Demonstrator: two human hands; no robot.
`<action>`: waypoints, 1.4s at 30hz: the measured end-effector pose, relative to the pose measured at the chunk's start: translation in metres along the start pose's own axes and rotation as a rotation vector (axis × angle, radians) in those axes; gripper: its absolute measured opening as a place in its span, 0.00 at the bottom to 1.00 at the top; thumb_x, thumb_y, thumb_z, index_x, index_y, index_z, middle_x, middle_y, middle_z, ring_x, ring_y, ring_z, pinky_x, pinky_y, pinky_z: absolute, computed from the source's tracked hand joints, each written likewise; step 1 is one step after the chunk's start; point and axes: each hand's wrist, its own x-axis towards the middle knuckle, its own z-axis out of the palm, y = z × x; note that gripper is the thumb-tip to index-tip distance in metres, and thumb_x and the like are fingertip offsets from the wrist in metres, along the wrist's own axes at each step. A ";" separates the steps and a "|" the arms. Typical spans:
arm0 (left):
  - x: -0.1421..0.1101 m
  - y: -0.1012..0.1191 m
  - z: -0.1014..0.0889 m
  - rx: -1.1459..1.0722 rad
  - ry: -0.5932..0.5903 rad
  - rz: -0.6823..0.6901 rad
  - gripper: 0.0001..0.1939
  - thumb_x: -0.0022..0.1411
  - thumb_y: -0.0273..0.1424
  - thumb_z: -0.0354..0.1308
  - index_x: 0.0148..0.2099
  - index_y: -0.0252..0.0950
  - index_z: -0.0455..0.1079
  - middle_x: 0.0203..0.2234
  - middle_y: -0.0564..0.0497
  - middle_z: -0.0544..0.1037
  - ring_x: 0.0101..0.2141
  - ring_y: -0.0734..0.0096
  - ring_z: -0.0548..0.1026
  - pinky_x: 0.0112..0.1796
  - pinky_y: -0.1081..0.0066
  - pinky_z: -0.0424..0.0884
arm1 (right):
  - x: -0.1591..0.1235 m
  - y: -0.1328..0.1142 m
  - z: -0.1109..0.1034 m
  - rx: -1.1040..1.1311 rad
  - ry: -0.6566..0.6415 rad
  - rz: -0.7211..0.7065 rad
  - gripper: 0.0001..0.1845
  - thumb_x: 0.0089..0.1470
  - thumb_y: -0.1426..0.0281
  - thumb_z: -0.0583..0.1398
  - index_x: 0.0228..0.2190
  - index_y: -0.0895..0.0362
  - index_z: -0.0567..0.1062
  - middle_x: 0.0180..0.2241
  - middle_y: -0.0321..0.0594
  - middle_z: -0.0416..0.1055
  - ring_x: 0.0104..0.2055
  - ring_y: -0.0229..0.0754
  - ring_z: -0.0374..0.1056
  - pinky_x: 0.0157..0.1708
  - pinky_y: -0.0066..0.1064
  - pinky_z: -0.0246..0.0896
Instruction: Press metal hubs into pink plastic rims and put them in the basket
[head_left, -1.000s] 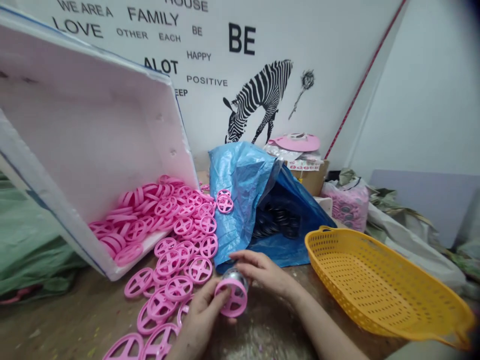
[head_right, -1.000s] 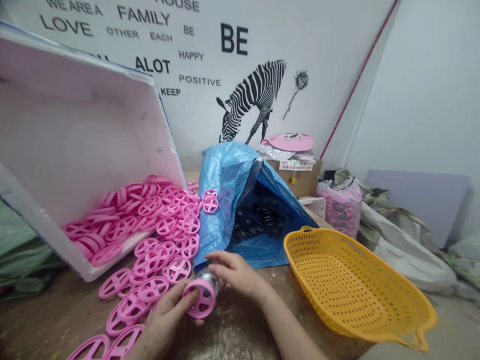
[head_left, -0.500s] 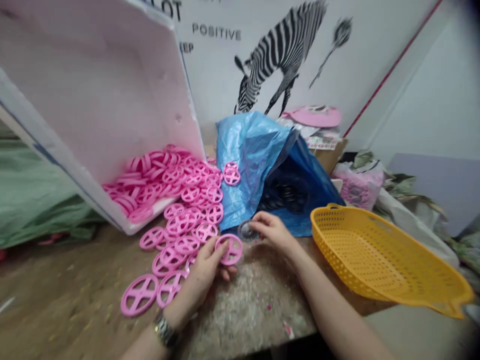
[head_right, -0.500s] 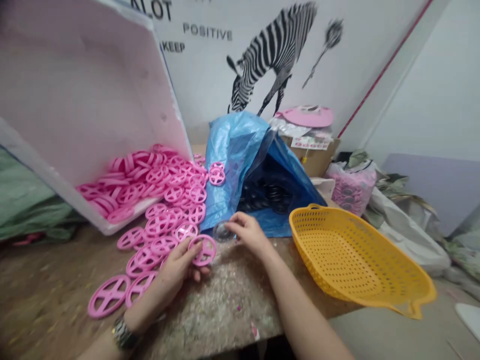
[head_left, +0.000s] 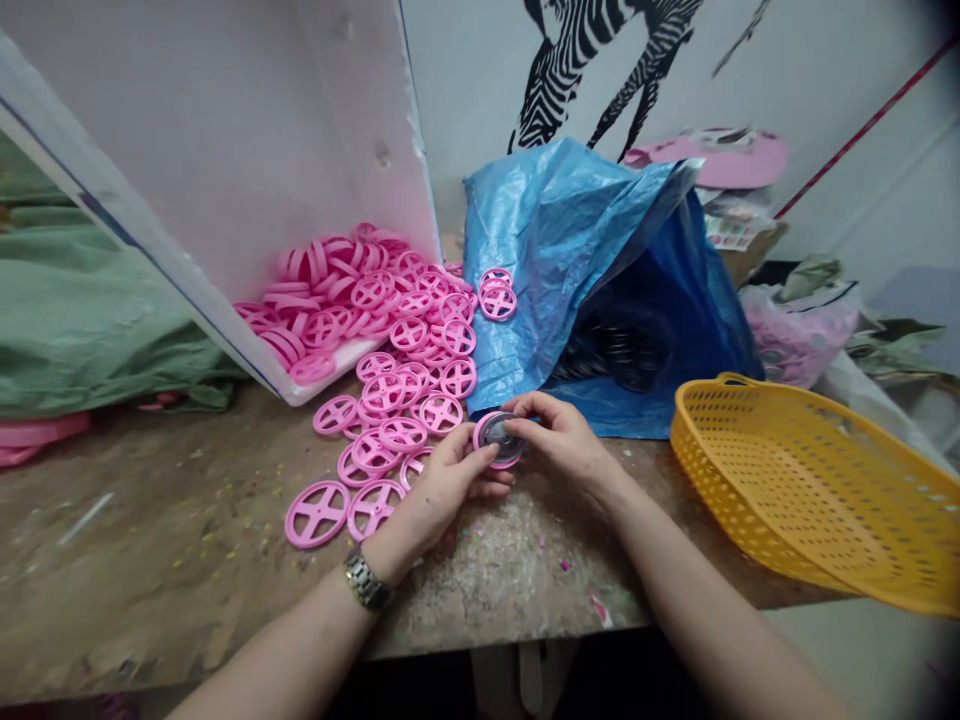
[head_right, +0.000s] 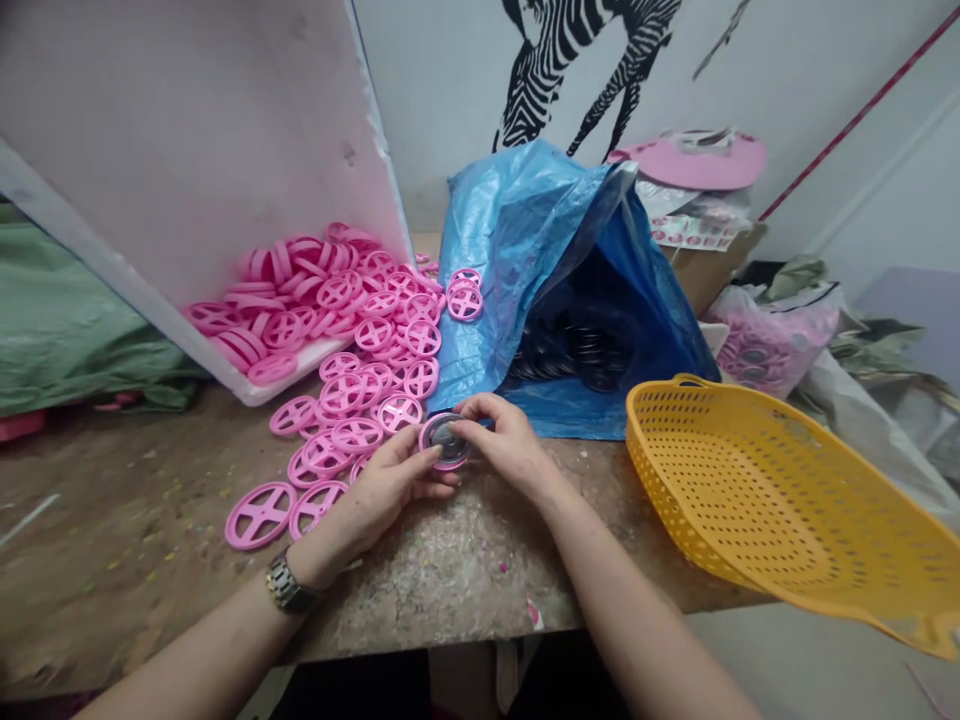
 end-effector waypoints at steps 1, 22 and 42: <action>0.000 0.000 0.000 0.004 0.007 0.007 0.19 0.57 0.34 0.67 0.49 0.33 0.68 0.39 0.48 0.78 0.30 0.75 0.79 0.32 0.75 0.78 | -0.001 0.000 0.001 -0.017 0.002 -0.007 0.11 0.48 0.62 0.64 0.26 0.55 0.71 0.31 0.36 0.73 0.36 0.41 0.68 0.38 0.32 0.61; -0.004 0.000 -0.005 0.483 0.076 0.251 0.13 0.66 0.39 0.54 0.44 0.34 0.70 0.33 0.52 0.75 0.28 0.71 0.77 0.28 0.71 0.78 | -0.011 -0.014 0.011 0.035 -0.101 0.010 0.06 0.49 0.66 0.61 0.28 0.56 0.72 0.25 0.31 0.68 0.29 0.36 0.63 0.31 0.28 0.55; -0.001 0.004 -0.004 0.288 0.095 0.149 0.18 0.64 0.45 0.54 0.46 0.37 0.66 0.32 0.52 0.76 0.25 0.71 0.77 0.24 0.72 0.76 | -0.007 -0.015 0.003 0.139 -0.240 0.119 0.10 0.48 0.65 0.63 0.33 0.57 0.74 0.32 0.35 0.73 0.34 0.38 0.67 0.36 0.30 0.60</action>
